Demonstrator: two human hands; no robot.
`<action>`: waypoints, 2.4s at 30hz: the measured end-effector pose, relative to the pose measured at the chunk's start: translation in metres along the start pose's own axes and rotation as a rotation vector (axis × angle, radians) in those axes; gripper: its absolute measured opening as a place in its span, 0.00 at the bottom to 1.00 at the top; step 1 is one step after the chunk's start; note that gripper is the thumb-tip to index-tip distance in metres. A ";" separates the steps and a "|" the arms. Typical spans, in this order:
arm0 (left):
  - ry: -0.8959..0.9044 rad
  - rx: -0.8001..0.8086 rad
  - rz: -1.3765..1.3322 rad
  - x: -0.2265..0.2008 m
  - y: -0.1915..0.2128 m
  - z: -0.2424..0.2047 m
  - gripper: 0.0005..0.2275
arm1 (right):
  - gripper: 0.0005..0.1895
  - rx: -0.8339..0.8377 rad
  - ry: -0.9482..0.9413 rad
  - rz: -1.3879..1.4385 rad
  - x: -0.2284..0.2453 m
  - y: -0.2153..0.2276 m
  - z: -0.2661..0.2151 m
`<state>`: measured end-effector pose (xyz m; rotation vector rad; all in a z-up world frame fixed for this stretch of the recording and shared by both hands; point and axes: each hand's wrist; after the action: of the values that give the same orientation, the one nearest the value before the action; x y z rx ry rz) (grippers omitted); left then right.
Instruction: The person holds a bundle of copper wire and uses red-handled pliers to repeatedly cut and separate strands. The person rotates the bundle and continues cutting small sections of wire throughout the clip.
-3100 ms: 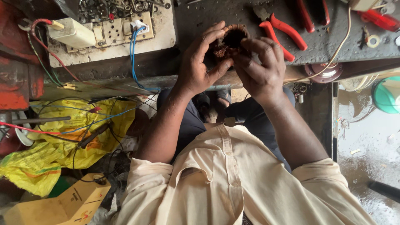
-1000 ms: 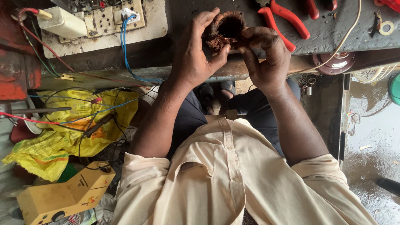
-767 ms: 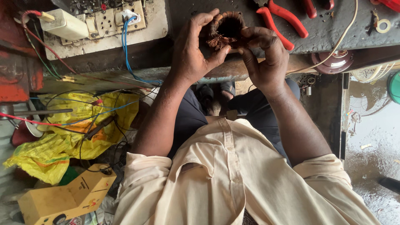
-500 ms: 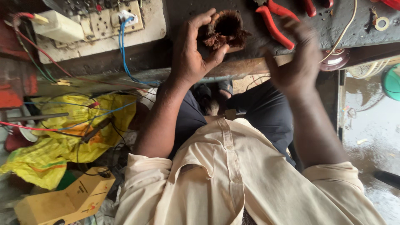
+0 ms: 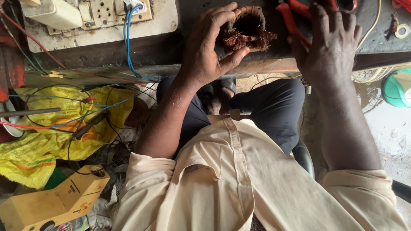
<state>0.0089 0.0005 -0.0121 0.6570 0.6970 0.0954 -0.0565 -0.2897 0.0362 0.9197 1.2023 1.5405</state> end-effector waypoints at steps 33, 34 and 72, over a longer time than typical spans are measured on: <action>0.022 -0.051 0.094 -0.006 -0.006 -0.004 0.31 | 0.34 0.338 -0.315 1.909 0.088 -0.020 -0.120; 0.012 -0.050 0.089 -0.005 -0.004 -0.003 0.31 | 0.37 0.360 -0.329 1.923 0.091 -0.021 -0.116; 0.005 -0.038 0.152 -0.002 -0.001 -0.007 0.34 | 0.32 0.585 -0.326 1.725 0.083 0.001 -0.099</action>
<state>0.0025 0.0028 -0.0154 0.6726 0.6482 0.2503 -0.1718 -0.2359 0.0142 2.9149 0.3947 2.0156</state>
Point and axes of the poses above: each hand's wrist, its own z-axis towards the middle knuckle, its own y-axis out of the back of the hand, x = y × z, and after that the axes turned 10 degrees about x, right-handed
